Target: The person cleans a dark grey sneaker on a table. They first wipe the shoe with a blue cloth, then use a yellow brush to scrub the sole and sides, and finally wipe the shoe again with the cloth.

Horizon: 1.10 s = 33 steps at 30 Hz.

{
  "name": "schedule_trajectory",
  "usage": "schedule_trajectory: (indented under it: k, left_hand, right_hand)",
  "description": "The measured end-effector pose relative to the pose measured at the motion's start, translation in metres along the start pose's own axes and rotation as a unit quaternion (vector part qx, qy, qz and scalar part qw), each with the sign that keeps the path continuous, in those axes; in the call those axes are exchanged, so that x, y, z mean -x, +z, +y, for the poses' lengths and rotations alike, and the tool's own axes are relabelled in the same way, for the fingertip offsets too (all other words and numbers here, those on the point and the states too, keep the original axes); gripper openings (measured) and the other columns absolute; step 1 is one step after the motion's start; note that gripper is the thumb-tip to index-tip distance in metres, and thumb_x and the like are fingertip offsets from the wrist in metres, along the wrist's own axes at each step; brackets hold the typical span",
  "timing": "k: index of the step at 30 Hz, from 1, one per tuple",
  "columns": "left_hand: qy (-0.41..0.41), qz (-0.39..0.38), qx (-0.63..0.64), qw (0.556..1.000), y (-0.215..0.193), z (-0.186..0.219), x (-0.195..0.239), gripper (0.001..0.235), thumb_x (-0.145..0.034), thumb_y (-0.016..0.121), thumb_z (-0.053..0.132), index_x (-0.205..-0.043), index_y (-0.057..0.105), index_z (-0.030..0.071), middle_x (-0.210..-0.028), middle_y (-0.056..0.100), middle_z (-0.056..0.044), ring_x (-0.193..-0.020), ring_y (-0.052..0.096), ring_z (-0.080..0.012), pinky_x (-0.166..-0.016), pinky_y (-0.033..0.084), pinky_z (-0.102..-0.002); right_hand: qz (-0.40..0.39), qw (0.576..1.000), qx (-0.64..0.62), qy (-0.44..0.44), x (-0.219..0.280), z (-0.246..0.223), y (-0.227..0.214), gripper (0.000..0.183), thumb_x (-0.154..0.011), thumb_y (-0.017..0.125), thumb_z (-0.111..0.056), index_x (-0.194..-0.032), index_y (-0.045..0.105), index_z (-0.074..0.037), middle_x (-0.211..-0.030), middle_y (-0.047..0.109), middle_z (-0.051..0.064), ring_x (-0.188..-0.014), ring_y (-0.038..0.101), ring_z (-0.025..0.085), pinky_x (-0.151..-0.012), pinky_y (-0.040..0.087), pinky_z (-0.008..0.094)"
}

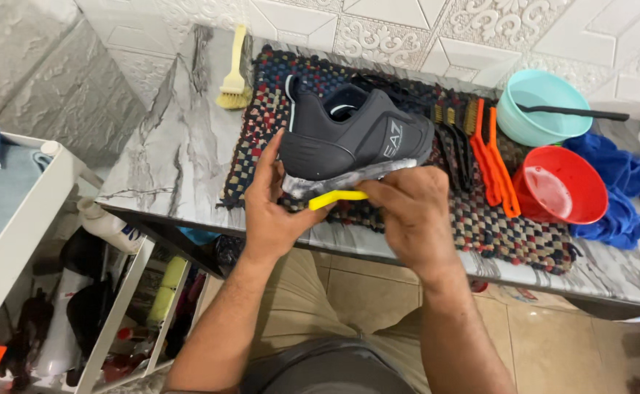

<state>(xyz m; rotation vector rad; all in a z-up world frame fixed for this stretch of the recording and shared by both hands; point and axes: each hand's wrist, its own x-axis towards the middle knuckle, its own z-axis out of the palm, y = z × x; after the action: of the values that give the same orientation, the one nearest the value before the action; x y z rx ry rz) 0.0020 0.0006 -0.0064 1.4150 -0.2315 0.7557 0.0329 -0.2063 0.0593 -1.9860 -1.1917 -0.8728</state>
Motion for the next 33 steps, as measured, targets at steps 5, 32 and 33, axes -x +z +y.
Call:
schedule_trajectory:
  k: [5,32,33]
  left_hand:
    - [0.011,0.000,0.006,1.000,-0.001,-0.004,0.000,0.105,-0.067,0.097,0.012,-0.156,0.041,0.006,-0.121,0.069,-0.021,-0.122,0.065,-0.0316,-0.106,0.056,-0.048]
    - [-0.014,-0.040,0.046,0.998,-0.005,-0.022,-0.003,0.107,-0.070,0.088,0.002,-0.160,0.031,0.006,-0.141,0.057,-0.016,-0.129,0.057,-0.0226,-0.108,0.055,-0.038]
    - [-0.006,-0.045,0.034,0.998,-0.008,-0.021,-0.002,0.105,-0.071,0.087,0.004,-0.160,0.030,0.006,-0.141,0.056,-0.017,-0.129,0.057,-0.0235,-0.109,0.056,-0.039]
  right_hand:
    - [0.016,0.999,-0.041,0.031,0.031,0.052,-0.003,0.024,-0.093,0.060,0.004,-0.097,0.081,-0.006,-0.075,0.067,0.008,-0.070,0.066,0.035,-0.073,0.054,0.042]
    - [0.011,0.990,0.092,0.109,0.048,0.051,-0.027,0.021,-0.094,0.063,-0.005,-0.100,0.080,-0.015,-0.078,0.063,0.003,-0.080,0.066,0.030,-0.079,0.047,0.039]
    - [0.005,0.993,0.071,0.098,0.037,0.036,-0.023,0.024,-0.094,0.061,-0.005,-0.102,0.081,-0.017,-0.078,0.063,-0.001,-0.080,0.067,0.027,-0.080,0.049,0.036]
